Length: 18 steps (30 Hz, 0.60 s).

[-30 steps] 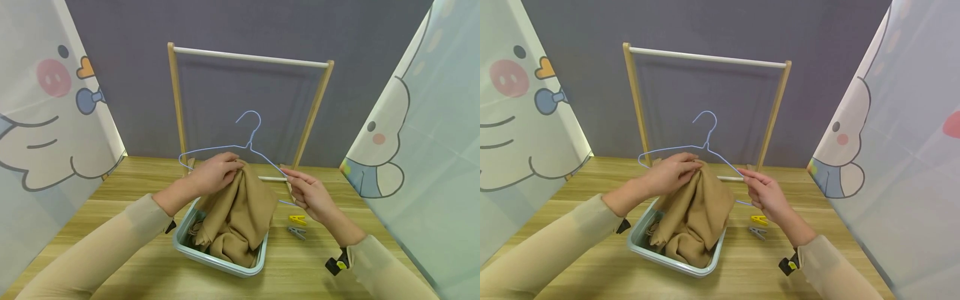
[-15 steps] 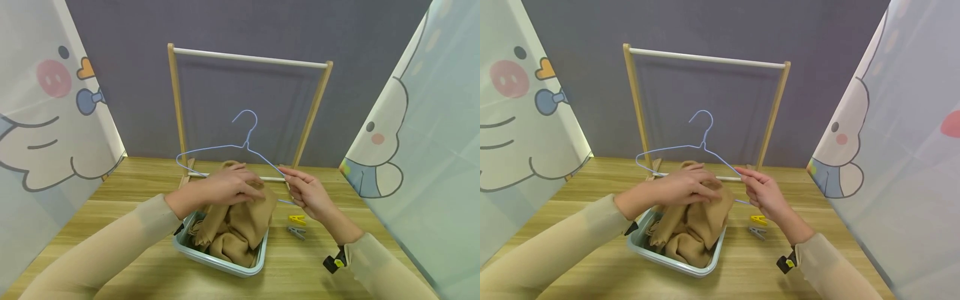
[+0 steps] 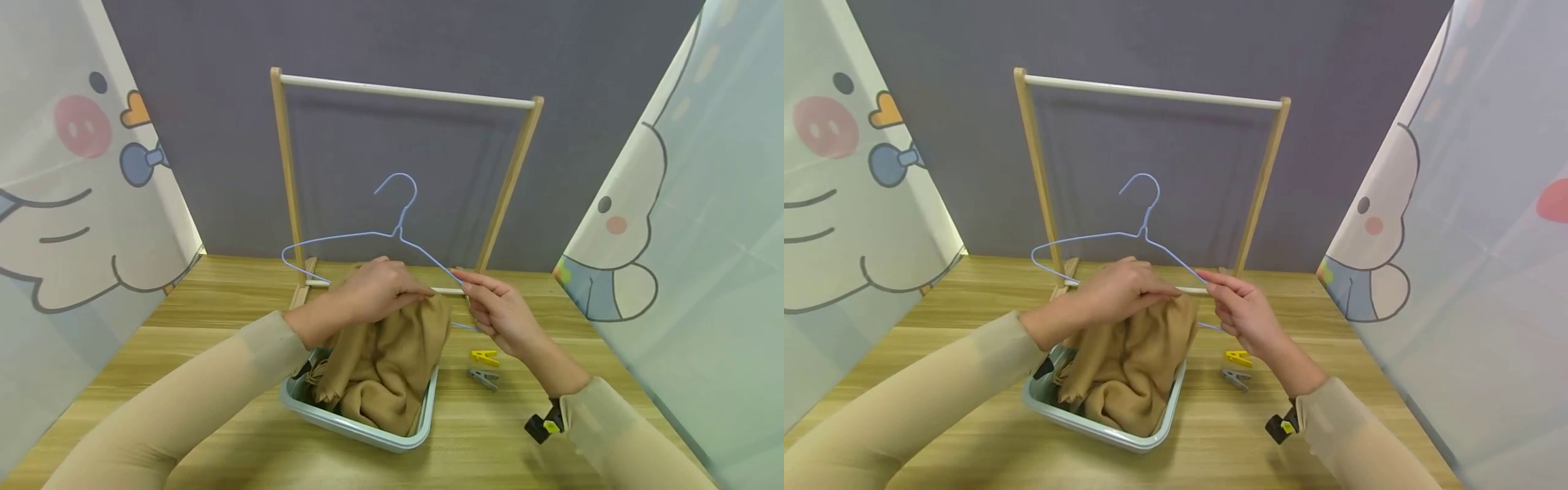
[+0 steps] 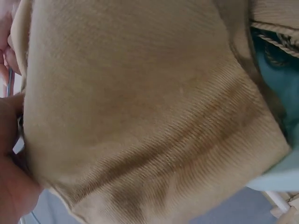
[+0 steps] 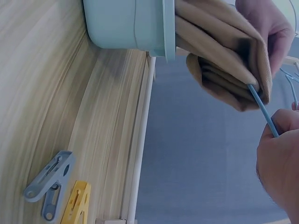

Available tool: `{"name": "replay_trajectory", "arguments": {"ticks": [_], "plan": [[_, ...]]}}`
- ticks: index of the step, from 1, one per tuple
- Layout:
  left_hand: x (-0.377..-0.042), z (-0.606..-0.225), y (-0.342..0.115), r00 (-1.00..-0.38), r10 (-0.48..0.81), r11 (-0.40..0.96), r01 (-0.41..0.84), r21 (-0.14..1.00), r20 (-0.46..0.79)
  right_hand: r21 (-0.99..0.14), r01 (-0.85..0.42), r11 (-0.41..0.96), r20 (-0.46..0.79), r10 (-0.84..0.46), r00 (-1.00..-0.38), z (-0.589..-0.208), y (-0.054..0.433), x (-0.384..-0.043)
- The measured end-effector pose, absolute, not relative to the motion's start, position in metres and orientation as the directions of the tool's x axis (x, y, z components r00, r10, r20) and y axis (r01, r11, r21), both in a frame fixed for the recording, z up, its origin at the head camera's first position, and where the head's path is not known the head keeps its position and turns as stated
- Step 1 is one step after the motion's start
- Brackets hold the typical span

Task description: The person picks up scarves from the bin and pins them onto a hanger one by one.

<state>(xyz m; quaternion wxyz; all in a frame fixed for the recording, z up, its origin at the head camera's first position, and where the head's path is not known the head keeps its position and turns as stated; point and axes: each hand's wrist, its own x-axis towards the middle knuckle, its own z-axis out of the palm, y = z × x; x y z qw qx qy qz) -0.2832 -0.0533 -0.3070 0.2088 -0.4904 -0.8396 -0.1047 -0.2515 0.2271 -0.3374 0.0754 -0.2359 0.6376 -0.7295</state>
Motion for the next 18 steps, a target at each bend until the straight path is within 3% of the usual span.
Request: {"name": "replay_trajectory", "arguments": {"ticks": [6,14,16,18], "plan": [[-0.286,-0.308,-0.048,-0.449,0.708,0.544,0.839,-0.015,0.545,-0.965,-0.194,-0.179,0.253,-0.421,-0.871,-0.337,0.226,-0.251],[-0.292,-0.314,-0.041,-0.551,0.650,0.609,0.790,0.075,0.523,-0.967,-0.192,-0.165,0.244,-0.412,-0.878,-0.338,0.224,-0.251],[-0.293,-0.316,-0.040,-0.541,0.668,0.590,0.803,0.078,0.511,-0.968,-0.198,-0.156,0.245,-0.407,-0.880,-0.339,0.224,-0.251],[-0.294,-0.318,-0.041,-0.493,0.707,0.531,0.844,0.080,0.507,-0.967,-0.205,-0.148,0.248,-0.402,-0.881,-0.340,0.223,-0.251]]}}
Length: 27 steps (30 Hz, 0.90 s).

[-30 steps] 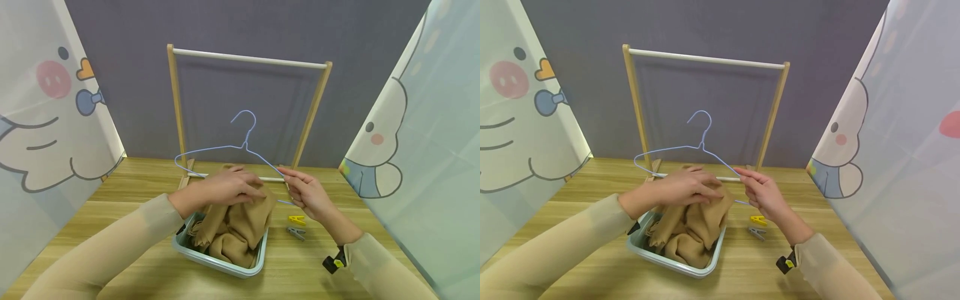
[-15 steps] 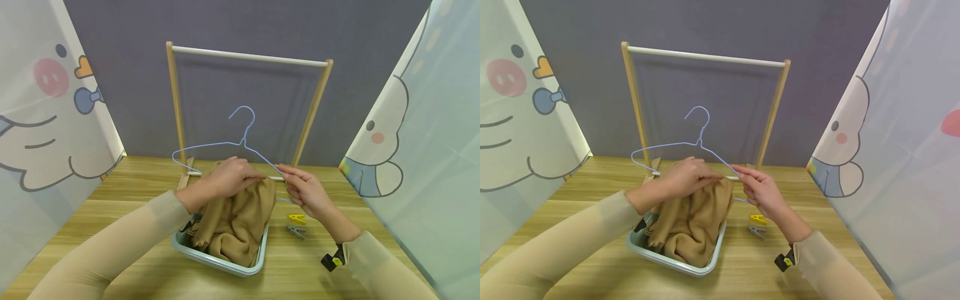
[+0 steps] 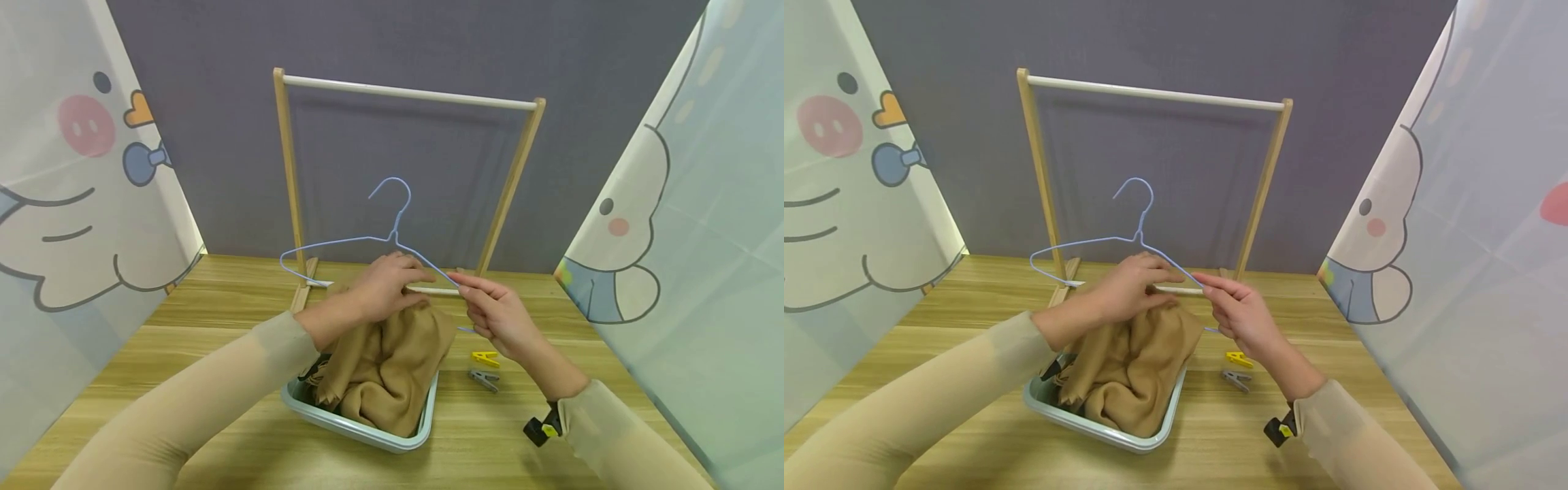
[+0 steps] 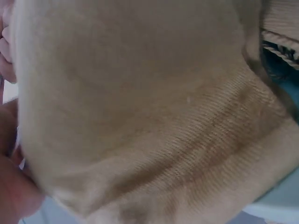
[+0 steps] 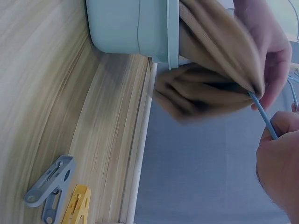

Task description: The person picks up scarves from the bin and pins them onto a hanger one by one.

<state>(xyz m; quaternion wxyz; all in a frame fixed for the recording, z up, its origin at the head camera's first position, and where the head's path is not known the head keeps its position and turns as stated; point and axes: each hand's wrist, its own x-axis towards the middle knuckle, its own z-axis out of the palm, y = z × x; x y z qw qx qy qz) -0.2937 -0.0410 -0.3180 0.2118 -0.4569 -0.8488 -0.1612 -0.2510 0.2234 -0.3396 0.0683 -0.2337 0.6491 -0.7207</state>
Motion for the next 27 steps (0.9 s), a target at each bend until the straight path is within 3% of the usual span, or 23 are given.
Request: {"name": "replay_trajectory", "arguments": {"ticks": [5,7,9,20,27], "plan": [[-0.2911,-0.3182,-0.0450,-0.344,0.861,0.325,0.939,0.115,0.373,-0.966,-0.220,-0.136,0.257,-0.398,-0.881,-0.3392,0.2232,-0.2512],[-0.2904,-0.3176,-0.0460,-0.326,0.891,0.294,0.945,0.146,0.317,-0.966,-0.221,-0.134,0.257,-0.398,-0.881,-0.3390,0.2232,-0.2510],[-0.2897,-0.3173,-0.0462,-0.335,0.894,0.298,0.941,0.162,0.299,-0.966,-0.220,-0.136,0.257,-0.399,-0.880,-0.3393,0.2230,-0.2507],[-0.2892,-0.3132,-0.0384,-0.399,0.781,0.362,0.916,0.173,0.481,-0.964,-0.211,-0.159,0.259,-0.416,-0.871,-0.3412,0.2233,-0.2495],[-0.2960,-0.3151,-0.0408,-0.404,0.830,0.279,0.898,0.340,0.385,-0.965,-0.216,-0.149,0.259,-0.408,-0.876,-0.3392,0.2245,-0.2482]]}}
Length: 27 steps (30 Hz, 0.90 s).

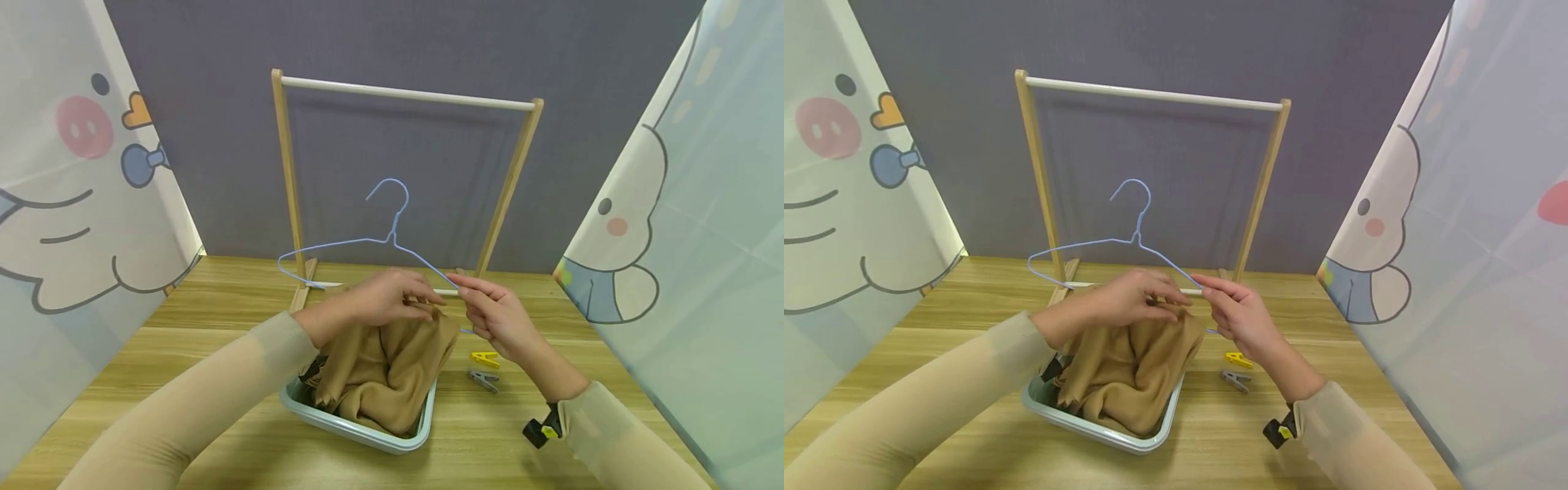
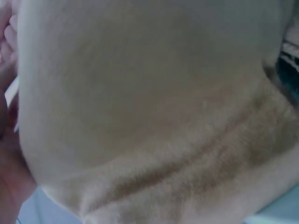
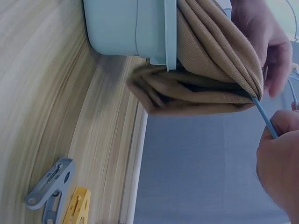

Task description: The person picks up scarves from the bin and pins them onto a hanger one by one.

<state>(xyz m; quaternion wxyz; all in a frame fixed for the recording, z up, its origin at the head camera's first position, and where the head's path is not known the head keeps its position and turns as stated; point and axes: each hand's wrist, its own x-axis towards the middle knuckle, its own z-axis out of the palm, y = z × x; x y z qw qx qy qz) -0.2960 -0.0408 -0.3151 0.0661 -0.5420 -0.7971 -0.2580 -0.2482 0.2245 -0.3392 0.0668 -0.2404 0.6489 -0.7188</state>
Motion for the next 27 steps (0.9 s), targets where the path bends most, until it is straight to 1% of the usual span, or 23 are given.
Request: {"name": "replay_trajectory", "arguments": {"ticks": [2,5,7,10,13,15,17,18,20,22,23,24,27], "plan": [[-0.298,-0.315,-0.042,-0.377,0.864,0.239,0.890,0.388,0.335,-0.965,-0.217,-0.146,0.259,-0.405,-0.877,-0.339,0.225,-0.248],[-0.300,-0.315,-0.042,-0.345,0.898,0.224,0.893,0.391,0.273,-0.966,-0.214,-0.144,0.255,-0.402,-0.880,-0.339,0.225,-0.248],[-0.299,-0.314,-0.044,-0.345,0.902,0.232,0.895,0.381,0.261,-0.966,-0.213,-0.144,0.254,-0.404,-0.879,-0.339,0.226,-0.247],[-0.293,-0.312,-0.057,-0.377,0.866,0.251,0.896,0.365,0.329,-0.963,-0.217,-0.161,0.265,-0.417,-0.869,-0.340,0.227,-0.247],[-0.282,-0.309,-0.085,-0.417,0.770,0.263,0.897,0.355,0.483,-0.956,-0.223,-0.192,0.286,-0.426,-0.858,-0.342,0.228,-0.246],[-0.274,-0.310,-0.109,-0.466,0.666,0.298,0.882,0.365,0.583,-0.952,-0.223,-0.211,0.295,-0.429,-0.854,-0.343,0.229,-0.247],[-0.267,-0.315,-0.134,-0.548,0.543,0.357,0.836,0.416,0.636,-0.949,-0.226,-0.220,0.302,-0.426,-0.853,-0.345,0.230,-0.247],[-0.263,-0.320,-0.146,-0.597,0.486,0.389,0.802,0.454,0.638,-0.947,-0.227,-0.226,0.306,-0.425,-0.852,-0.345,0.231,-0.246],[-0.258,-0.329,-0.166,-0.702,0.403,0.459,0.710,0.534,0.587,-0.945,-0.231,-0.232,0.311,-0.417,-0.854,-0.346,0.232,-0.246],[-0.254,-0.341,-0.180,-0.774,0.372,0.515,0.632,0.579,0.512,-0.944,-0.232,-0.233,0.312,-0.409,-0.858,-0.346,0.234,-0.246],[-0.252,-0.348,-0.186,-0.796,0.375,0.538,0.604,0.588,0.475,-0.944,-0.232,-0.233,0.312,-0.407,-0.858,-0.346,0.234,-0.245],[-0.251,-0.354,-0.190,-0.805,0.393,0.547,0.593,0.590,0.445,-0.945,-0.230,-0.231,0.308,-0.406,-0.860,-0.346,0.234,-0.245],[-0.248,-0.370,-0.196,-0.808,0.454,0.545,0.585,0.601,0.375,-0.948,-0.222,-0.226,0.299,-0.406,-0.863,-0.347,0.233,-0.245]]}}
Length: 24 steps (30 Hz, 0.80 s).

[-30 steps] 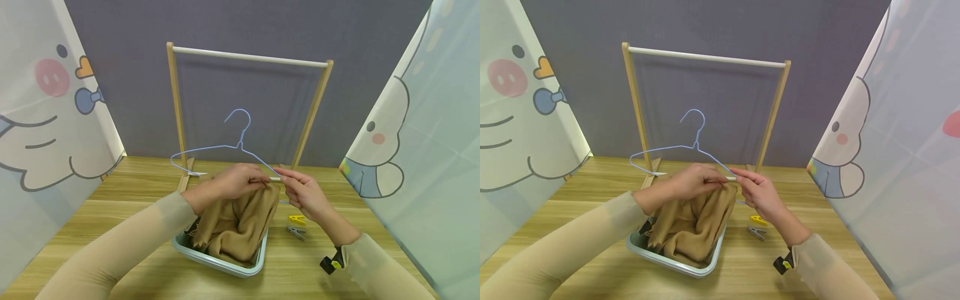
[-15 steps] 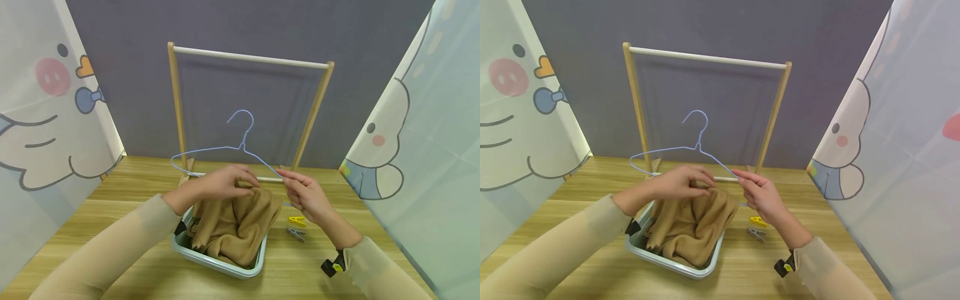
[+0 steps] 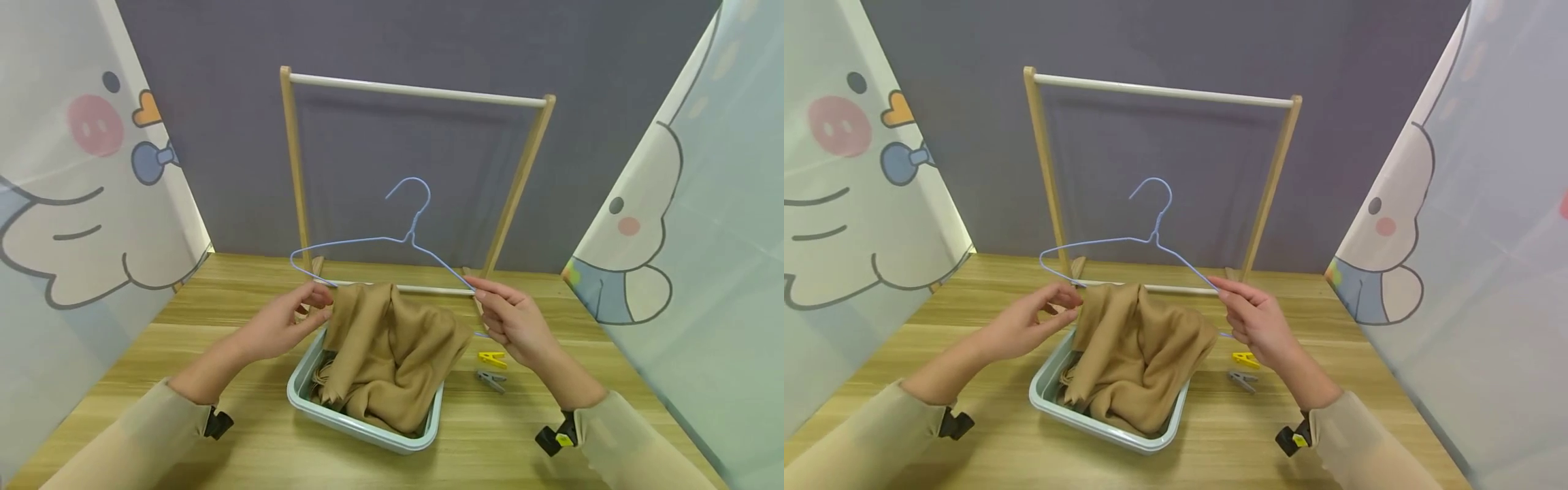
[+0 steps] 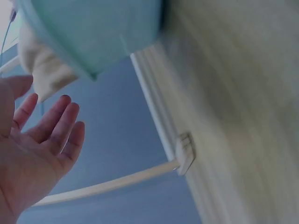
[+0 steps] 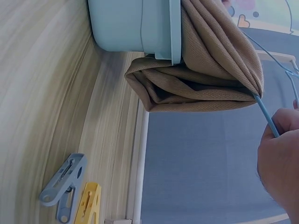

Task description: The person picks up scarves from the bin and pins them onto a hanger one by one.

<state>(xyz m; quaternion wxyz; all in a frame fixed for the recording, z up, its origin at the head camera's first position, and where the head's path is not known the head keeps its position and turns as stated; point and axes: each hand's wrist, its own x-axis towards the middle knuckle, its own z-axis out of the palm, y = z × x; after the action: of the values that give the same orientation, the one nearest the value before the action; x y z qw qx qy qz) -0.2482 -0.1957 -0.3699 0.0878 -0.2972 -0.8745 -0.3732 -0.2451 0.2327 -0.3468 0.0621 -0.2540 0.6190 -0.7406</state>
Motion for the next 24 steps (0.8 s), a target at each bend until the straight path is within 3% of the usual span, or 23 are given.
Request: {"name": "replay_trajectory", "arguments": {"ticks": [6,12,16,19,24], "plan": [[-0.252,-0.386,-0.187,-0.766,0.541,0.460,0.615,0.641,0.347,-0.946,-0.232,-0.228,0.310,-0.418,-0.854,-0.347,0.236,-0.245],[-0.249,-0.382,-0.183,-0.802,0.465,0.469,0.582,0.665,0.374,-0.950,-0.220,-0.222,0.297,-0.418,-0.859,-0.345,0.235,-0.244],[-0.251,-0.370,-0.182,-0.789,0.422,0.449,0.609,0.654,0.446,-0.954,-0.211,-0.214,0.283,-0.408,-0.868,-0.344,0.235,-0.244],[-0.256,-0.360,-0.180,-0.728,0.412,0.466,0.685,0.561,0.548,-0.955,-0.208,-0.213,0.281,-0.411,-0.867,-0.345,0.236,-0.244],[-0.267,-0.337,-0.173,-0.569,0.406,0.452,0.805,0.383,0.715,-0.953,-0.209,-0.220,0.286,-0.421,-0.861,-0.347,0.237,-0.243]]}}
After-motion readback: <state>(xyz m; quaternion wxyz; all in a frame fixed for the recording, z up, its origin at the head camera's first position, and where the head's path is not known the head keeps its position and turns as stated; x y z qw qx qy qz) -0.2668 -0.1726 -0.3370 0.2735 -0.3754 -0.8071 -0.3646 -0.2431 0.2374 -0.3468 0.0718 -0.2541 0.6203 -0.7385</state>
